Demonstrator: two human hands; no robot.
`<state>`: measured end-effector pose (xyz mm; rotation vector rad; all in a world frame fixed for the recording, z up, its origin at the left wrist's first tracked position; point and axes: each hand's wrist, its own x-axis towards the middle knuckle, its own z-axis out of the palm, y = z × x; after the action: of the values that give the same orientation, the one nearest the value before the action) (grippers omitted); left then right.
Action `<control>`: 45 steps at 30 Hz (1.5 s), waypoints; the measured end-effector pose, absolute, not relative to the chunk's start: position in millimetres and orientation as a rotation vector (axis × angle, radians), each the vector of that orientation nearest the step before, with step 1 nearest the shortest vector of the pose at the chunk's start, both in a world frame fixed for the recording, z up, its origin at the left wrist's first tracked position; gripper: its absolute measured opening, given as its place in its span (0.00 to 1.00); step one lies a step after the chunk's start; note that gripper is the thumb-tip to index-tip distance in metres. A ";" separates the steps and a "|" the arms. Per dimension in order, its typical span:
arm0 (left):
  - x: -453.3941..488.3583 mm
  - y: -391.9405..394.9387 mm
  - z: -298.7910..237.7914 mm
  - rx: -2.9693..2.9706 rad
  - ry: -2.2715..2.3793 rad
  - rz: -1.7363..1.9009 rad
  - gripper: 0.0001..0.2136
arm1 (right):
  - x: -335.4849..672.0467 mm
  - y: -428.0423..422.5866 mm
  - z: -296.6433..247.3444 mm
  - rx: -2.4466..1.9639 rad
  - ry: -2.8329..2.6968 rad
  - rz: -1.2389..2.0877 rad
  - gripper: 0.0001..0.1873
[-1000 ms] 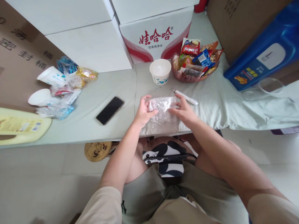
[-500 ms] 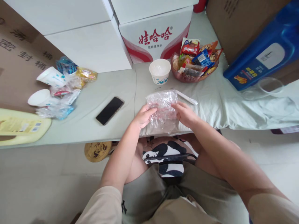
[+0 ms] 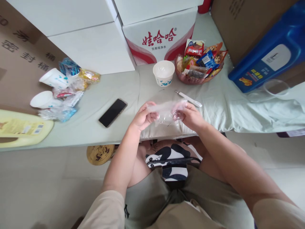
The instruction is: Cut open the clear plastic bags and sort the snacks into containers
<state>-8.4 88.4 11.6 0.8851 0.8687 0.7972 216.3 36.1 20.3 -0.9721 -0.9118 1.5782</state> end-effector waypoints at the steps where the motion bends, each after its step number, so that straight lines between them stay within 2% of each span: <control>1: -8.7 89.0 13.4 0.882 0.839 0.788 0.14 | 217.7 36.3 20.8 -0.952 -0.929 1.577 0.10; 4: -7.2 90.0 14.4 0.933 0.853 0.754 0.19 | 220.8 37.5 19.3 -1.000 -0.996 1.543 0.18; 6: -4.5 89.3 11.5 1.017 0.904 0.769 0.19 | 220.9 38.6 16.2 -1.144 -1.068 1.476 0.21; 8: -1.8 88.0 7.5 1.087 0.931 0.801 0.16 | 220.0 39.7 12.3 -1.292 -1.122 1.391 0.17; 9: -0.7 87.4 5.8 1.104 0.936 0.814 0.18 | 219.6 40.4 10.3 -1.339 -1.123 1.355 0.15; 12: 0.5 87.2 3.1 1.099 0.952 0.866 0.28 | 219.4 43.0 5.9 -1.354 -1.011 1.258 0.32; 13: 0.5 87.6 2.8 1.087 0.955 0.888 0.30 | 219.6 43.9 5.2 -1.328 -0.953 1.225 0.34; 15: 0.7 88.6 1.7 1.042 0.940 0.932 0.32 | 219.5 45.1 5.3 -1.258 -0.855 1.208 0.32; 20: 5.3 94.7 -6.9 1.002 0.914 1.055 0.33 | 215.6 42.4 10.0 -1.206 -0.945 1.439 0.20; 22: 5.3 100.2 -10.6 1.060 1.056 1.247 0.28 | 214.8 40.5 11.8 -1.365 -1.113 1.278 0.15; 25: 0.6 107.0 -12.7 1.159 1.358 1.561 0.14 | 214.9 38.1 13.8 -1.641 -1.372 0.867 0.07; 27: -1.4 105.9 -12.7 1.236 1.421 1.568 0.10 | 214.2 36.3 14.5 -1.695 -1.458 0.735 0.05; 30: 6.3 92.7 -14.5 1.395 1.260 1.304 0.14 | 210.4 32.8 14.7 -1.625 -1.495 0.711 0.06; 34: 30.4 71.2 -17.4 1.500 0.921 1.046 0.30 | 203.2 27.8 13.5 -1.311 -1.567 0.885 0.09; 38: 43.8 67.2 -12.5 1.454 0.815 0.950 0.27 | 200.0 27.0 11.1 -1.154 -1.501 1.030 0.10; 42: 43.3 73.7 -7.3 1.378 0.925 1.050 0.25 | 203.1 32.2 7.1 -1.350 -1.349 0.957 0.11; 45: 40.0 75.6 -5.6 1.266 0.915 1.044 0.25 | 206.6 37.1 4.4 -1.400 -1.252 0.888 0.21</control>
<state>40.0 75.6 -5.6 1.2659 0.9148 1.0436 206.6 37.1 4.4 -1.3998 -1.2516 0.8884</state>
